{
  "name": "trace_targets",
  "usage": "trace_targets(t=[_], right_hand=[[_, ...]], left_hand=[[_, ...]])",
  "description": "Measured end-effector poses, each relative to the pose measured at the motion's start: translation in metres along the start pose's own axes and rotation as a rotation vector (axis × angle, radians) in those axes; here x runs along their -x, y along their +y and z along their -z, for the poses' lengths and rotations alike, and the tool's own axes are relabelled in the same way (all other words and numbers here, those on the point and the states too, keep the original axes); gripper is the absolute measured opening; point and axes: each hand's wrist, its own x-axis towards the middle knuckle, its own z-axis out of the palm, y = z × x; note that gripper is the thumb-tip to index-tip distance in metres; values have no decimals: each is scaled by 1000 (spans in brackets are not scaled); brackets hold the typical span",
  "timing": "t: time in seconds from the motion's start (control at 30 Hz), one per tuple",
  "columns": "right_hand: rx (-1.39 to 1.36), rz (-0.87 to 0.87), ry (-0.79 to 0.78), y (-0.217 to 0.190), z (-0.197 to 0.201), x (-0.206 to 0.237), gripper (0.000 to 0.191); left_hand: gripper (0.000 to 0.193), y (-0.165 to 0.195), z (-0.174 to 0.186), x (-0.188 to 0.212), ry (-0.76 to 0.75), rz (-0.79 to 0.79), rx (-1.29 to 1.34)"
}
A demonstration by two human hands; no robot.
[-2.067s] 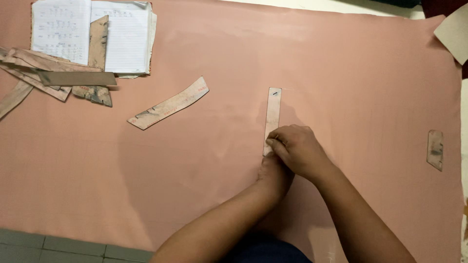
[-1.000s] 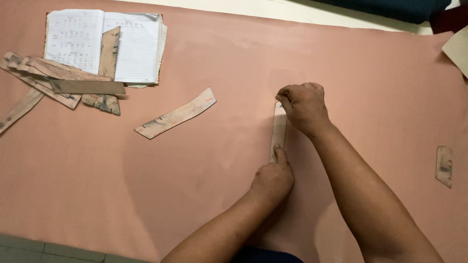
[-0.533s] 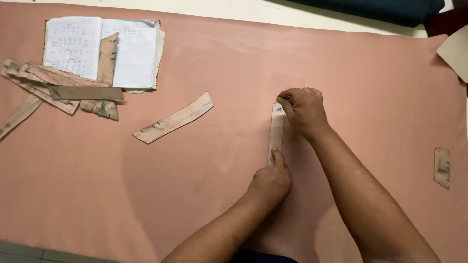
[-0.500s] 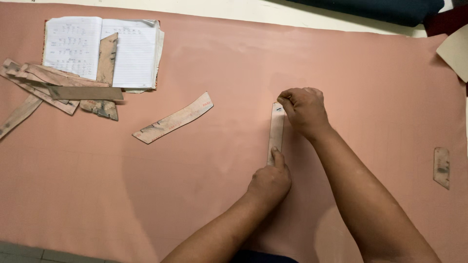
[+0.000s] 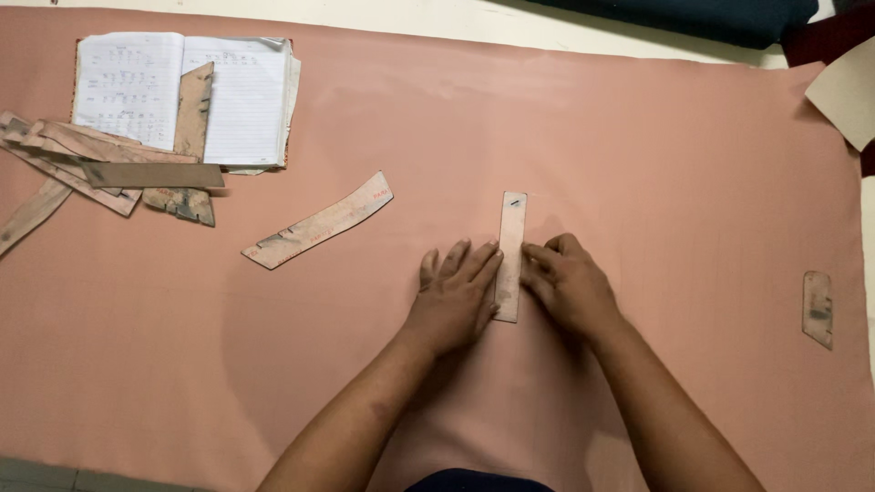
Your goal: The person marks a large sheet of pink fabric with a ruler and pencil, then uses scissors to cut along the marked lines. The person handles the ruler, pencil, and scissors while working on the fabric laid out on a table.
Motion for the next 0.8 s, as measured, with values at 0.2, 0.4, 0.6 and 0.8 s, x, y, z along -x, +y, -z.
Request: trace_targets(t=[0.2,0.4,0.6,0.8], right_hand=[[-4,116,130,-8,-22,9,43],[70,179,190,-17,-28,8,44],[105,187,195,-21,-28,12,46],[123,190,218,-21,-29,11,47]], left_hand=[[74,-20,11,-6,-64,6,13],[73,-43,16,0,-19,-19,120],[70,-45,15,3,7,-24,188],[69,-46,16,2,2,-21,190]])
